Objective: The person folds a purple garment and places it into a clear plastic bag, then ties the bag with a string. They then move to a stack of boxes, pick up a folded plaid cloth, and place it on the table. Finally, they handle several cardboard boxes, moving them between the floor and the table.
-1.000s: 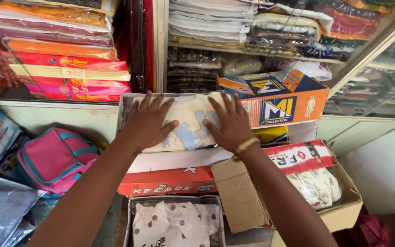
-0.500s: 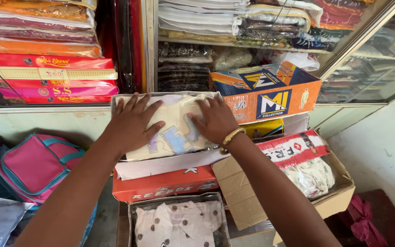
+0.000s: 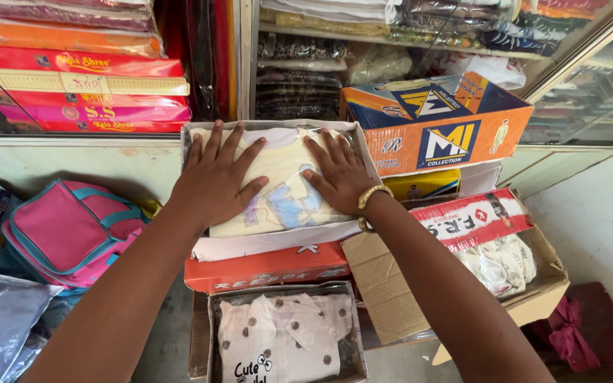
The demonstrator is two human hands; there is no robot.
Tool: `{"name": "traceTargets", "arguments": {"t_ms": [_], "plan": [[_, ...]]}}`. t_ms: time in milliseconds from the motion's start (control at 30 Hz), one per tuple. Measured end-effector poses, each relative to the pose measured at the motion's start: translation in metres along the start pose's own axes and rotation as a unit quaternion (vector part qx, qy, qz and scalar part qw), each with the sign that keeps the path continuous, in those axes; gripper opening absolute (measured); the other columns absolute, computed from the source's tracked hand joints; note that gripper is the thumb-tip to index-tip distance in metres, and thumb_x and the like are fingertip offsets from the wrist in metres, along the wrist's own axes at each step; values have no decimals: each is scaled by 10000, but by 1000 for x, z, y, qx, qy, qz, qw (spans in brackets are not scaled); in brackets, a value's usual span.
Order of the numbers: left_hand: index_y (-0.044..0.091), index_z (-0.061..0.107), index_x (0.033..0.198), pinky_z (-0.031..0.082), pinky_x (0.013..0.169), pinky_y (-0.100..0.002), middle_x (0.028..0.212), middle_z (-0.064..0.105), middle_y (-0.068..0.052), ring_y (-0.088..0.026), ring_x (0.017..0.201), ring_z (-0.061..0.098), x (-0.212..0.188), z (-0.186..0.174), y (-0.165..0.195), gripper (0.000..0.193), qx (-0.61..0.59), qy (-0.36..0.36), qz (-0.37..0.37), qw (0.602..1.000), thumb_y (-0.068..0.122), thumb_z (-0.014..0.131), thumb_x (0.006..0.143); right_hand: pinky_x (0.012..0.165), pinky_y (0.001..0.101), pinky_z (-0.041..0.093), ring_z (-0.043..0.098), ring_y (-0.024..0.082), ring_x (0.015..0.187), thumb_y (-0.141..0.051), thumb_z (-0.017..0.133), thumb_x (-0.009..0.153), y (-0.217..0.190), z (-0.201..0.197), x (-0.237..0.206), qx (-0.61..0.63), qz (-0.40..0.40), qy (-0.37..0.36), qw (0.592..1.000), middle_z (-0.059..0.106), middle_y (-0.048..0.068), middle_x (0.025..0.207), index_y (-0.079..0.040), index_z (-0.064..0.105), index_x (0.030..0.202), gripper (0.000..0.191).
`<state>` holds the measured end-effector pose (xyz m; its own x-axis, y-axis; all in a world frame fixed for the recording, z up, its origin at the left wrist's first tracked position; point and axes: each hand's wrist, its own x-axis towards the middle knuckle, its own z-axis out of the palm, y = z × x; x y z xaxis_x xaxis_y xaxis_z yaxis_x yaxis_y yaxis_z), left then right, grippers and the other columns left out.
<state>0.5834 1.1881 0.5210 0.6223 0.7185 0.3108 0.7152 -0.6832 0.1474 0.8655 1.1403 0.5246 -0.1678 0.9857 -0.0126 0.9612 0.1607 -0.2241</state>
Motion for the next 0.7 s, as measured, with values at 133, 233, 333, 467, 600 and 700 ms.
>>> {"name": "traceTargets", "arguments": {"t_ms": [133, 233, 333, 467, 600, 700], "plan": [[255, 327, 1584, 101, 1198, -614, 1661, 203, -168, -430, 1534, 89, 1, 3, -2, 689, 5, -7, 1, 1000, 613, 379, 998, 1240, 580, 118, 36, 456, 1567, -632, 323, 1014, 3, 2, 1, -3, -10, 8, 1000, 49, 178, 1722, -289, 171, 1641, 730], [264, 311, 1584, 102, 1191, -612, 1664, 185, -167, -427, 1532, 73, 2, 4, -3, 694, 4, -14, 0, 1000, 616, 379, 989, 1232, 583, 121, 38, 456, 1565, -637, 321, 1006, 3, 2, 1, 1, 2, -6, 1000, 42, 175, 1720, -294, 169, 1640, 737], [268, 288, 1589, 102, 1185, -613, 1665, 169, -170, -429, 1527, 64, 5, 2, -1, 706, 7, -26, -3, 1000, 620, 374, 983, 1226, 583, 130, 55, 460, 1563, -628, 328, 1013, 0, 0, 3, 5, -4, -1, 1000, 62, 187, 1714, -272, 178, 1639, 736], [264, 260, 1595, 97, 1191, -622, 1665, 154, -159, -426, 1532, 56, 10, -17, 5, 710, -1, -69, -19, 997, 610, 383, 988, 1248, 548, 191, 176, 462, 1552, -518, 495, 1027, -3, -15, -4, 65, -54, 70, 994, 190, 238, 1678, -171, 249, 1625, 734], [110, 413, 1531, 182, 1179, -618, 1589, 355, -216, -465, 1505, 204, -4, -53, 7, 649, -70, 76, 36, 994, 449, 542, 993, 1269, 364, 365, 459, 297, 1498, -305, 641, 1036, 26, -52, -40, 132, -86, 230, 961, 530, 99, 1584, -201, 446, 1600, 605], [72, 542, 1410, 273, 1235, -558, 1460, 544, -181, -443, 1461, 367, -42, -74, 9, 520, -124, 143, 44, 981, 299, 643, 953, 1293, 549, 280, 347, 423, 1508, -295, 852, 792, 65, -79, -53, -88, 5, 251, 964, 424, 160, 1594, -149, 296, 1607, 997]]}}
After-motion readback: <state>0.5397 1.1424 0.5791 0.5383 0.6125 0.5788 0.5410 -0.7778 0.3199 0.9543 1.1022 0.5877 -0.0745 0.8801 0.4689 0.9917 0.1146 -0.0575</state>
